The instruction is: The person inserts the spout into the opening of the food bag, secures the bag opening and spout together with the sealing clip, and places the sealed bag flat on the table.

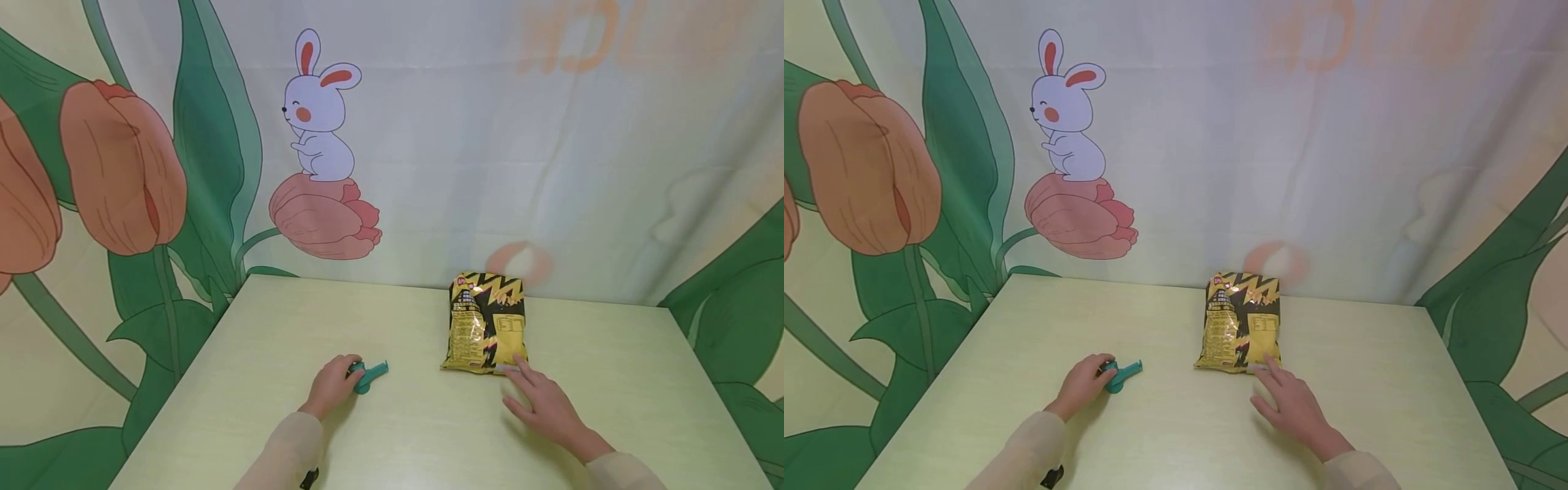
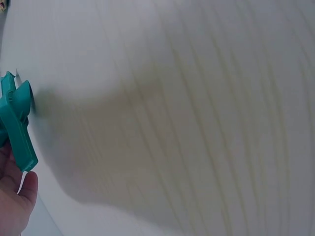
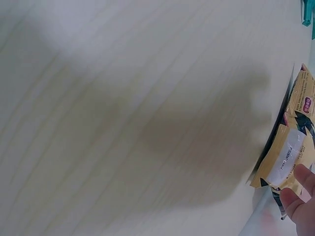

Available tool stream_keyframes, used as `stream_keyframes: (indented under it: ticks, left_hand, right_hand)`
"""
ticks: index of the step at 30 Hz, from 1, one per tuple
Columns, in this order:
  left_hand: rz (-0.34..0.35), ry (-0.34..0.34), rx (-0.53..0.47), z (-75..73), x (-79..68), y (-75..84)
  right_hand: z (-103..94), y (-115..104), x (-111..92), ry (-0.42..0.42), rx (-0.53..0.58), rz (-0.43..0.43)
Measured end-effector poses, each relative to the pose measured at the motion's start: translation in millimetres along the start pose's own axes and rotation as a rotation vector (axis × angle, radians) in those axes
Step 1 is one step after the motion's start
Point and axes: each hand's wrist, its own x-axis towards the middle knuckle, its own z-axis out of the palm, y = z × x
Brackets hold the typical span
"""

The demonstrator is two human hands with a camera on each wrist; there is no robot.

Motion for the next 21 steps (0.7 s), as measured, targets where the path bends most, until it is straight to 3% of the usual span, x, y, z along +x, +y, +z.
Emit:
stream_keyframes:
  ticks: [11,21]
  left_hand:
    - [0.002,-0.008,-0.02,0.7,-1.7,5.3]
    - [0.049,-0.024,-0.014,-0.5,-3.9,15.6]
  right_hand:
    - [0.9,-1.8,-2.2,0.001,0.014,0.001]
    - [6.3,-6.0,-6.0,-0.017,0.02,-0.016]
